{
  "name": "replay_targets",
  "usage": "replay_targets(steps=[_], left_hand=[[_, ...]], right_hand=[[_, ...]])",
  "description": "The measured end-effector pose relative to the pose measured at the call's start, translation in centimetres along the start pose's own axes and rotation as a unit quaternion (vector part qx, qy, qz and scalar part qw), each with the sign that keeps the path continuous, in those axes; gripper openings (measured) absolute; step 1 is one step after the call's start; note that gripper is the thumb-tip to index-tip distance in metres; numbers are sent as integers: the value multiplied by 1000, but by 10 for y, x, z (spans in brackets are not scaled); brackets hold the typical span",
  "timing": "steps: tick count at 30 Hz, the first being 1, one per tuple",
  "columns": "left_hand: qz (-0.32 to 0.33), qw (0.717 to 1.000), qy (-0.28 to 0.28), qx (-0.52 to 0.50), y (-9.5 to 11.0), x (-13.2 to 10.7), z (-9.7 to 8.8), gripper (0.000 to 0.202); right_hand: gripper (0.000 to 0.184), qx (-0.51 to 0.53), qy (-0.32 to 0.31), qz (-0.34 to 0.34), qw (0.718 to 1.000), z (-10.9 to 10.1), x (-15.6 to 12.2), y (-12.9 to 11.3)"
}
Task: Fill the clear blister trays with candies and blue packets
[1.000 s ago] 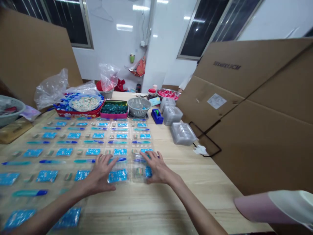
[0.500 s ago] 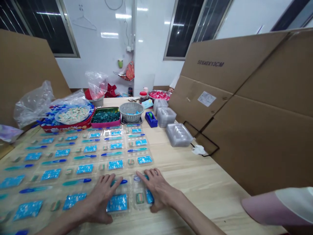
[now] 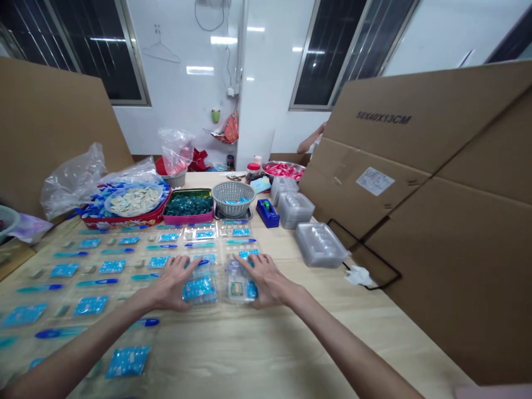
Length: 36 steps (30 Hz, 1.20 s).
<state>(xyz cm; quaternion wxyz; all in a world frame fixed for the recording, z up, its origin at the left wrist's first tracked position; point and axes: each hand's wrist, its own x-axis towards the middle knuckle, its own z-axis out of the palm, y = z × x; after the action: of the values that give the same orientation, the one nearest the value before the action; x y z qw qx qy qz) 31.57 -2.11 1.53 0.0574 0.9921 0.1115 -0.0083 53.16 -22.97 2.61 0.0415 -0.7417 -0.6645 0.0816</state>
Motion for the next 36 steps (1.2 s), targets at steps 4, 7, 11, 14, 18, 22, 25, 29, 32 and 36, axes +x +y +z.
replay_targets(steps=[4, 7, 11, 14, 18, 22, 25, 29, 32, 36], left_hand=[[23, 999, -22, -23, -13, 20, 16, 118], [45, 997, -48, -48, -9, 19, 27, 124], [73, 992, -91, -49, 8, 9, 35, 130], [73, 991, -106, -35, 18, 4, 33, 135], [60, 990, -115, -47, 24, 6, 29, 133], [50, 991, -106, -69, 20, 8, 28, 133], [39, 994, -81, -67, 11, 14, 21, 135], [17, 998, -45, -35, -11, 38, -3, 129], [19, 999, -28, -8, -32, 64, -17, 124], [36, 998, -37, 24, -53, 93, -16, 123]], right_hand=[[123, -2, -59, -10, 998, 8, 35, 10], [130, 22, -93, -16, 995, 19, 34, 14], [133, 29, -102, -23, 994, 33, 14, 12], [129, 31, -90, -28, 995, 40, -2, 5], [128, 36, -73, -26, 996, 44, -15, -3], [128, 54, -71, -9, 996, 44, -26, -5], [126, 66, -63, 11, 996, 42, -36, 1], [117, 51, -16, 30, 998, 25, -32, 18], [117, 12, 27, 31, 999, 3, -3, 37], [120, -32, 36, 3, 999, -14, 56, 60]])
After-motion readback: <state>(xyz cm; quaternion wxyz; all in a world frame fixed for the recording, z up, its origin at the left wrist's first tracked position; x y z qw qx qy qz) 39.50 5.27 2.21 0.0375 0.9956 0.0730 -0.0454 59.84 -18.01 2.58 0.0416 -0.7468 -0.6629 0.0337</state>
